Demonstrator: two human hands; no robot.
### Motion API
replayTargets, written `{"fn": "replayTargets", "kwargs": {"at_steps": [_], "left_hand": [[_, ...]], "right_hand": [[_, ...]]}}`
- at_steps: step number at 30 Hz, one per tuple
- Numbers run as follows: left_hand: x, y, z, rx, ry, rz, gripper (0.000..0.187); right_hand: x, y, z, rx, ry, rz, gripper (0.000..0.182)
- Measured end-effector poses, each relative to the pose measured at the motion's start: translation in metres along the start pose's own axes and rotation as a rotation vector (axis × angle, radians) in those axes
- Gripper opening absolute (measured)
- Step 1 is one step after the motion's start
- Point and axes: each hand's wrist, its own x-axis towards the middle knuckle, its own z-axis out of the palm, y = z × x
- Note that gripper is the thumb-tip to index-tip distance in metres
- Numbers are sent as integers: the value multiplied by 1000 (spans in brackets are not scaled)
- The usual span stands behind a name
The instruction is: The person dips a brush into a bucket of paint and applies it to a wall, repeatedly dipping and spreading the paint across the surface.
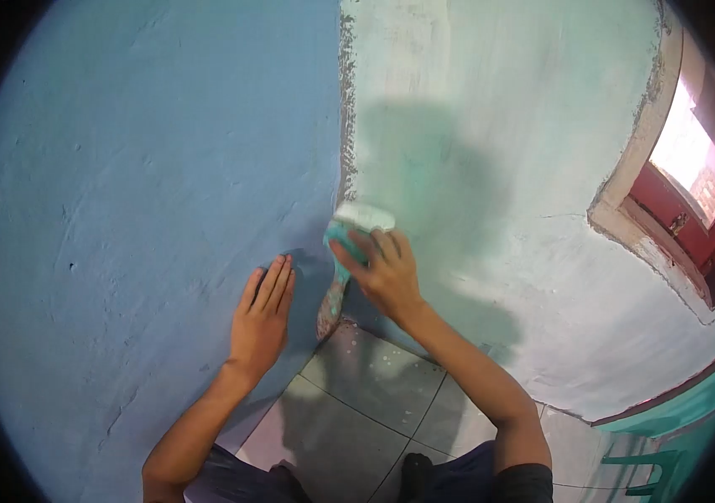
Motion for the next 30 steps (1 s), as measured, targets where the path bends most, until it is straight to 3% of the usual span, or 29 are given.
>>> {"fn": "replayTargets", "kwargs": {"at_steps": [4,8,14,16,18,19,22,24,26,28,30], "left_hand": [[0,2,5,-42,63,-22,71],[0,2,2,-51,22,-12,69],[-2,1,4,-90,71,-19,65],[-2,-1,1,-61,78,-11,65],[-2,-1,2,-32,81,-10,65],[-2,-1,2,1,86,-5,65],[-1,0,6,-32,89,-13,65],[-2,0,4,-44,74,-12,66],[-1,1,4,-54,52,-9,66],[-1,1,6,-40,55,-13,67],[-1,1,2,-56,47,-11,67]], "right_hand": [[25,14,3,-90,85,-4,51],[-15,11,36,-80,-60,-93,51],[-113,-19,63,11,-518,-210,53],[-119,-21,62,38,-489,-200,53],[-121,-23,60,280,-566,39,54],[-110,-21,52,279,-568,40,54],[-60,-1,27,229,-433,64,56],[-18,14,7,210,-173,128,56],[20,23,-17,139,-47,146,64],[30,28,-20,72,-14,129,64],[27,29,-18,-125,92,-29,63]]}}
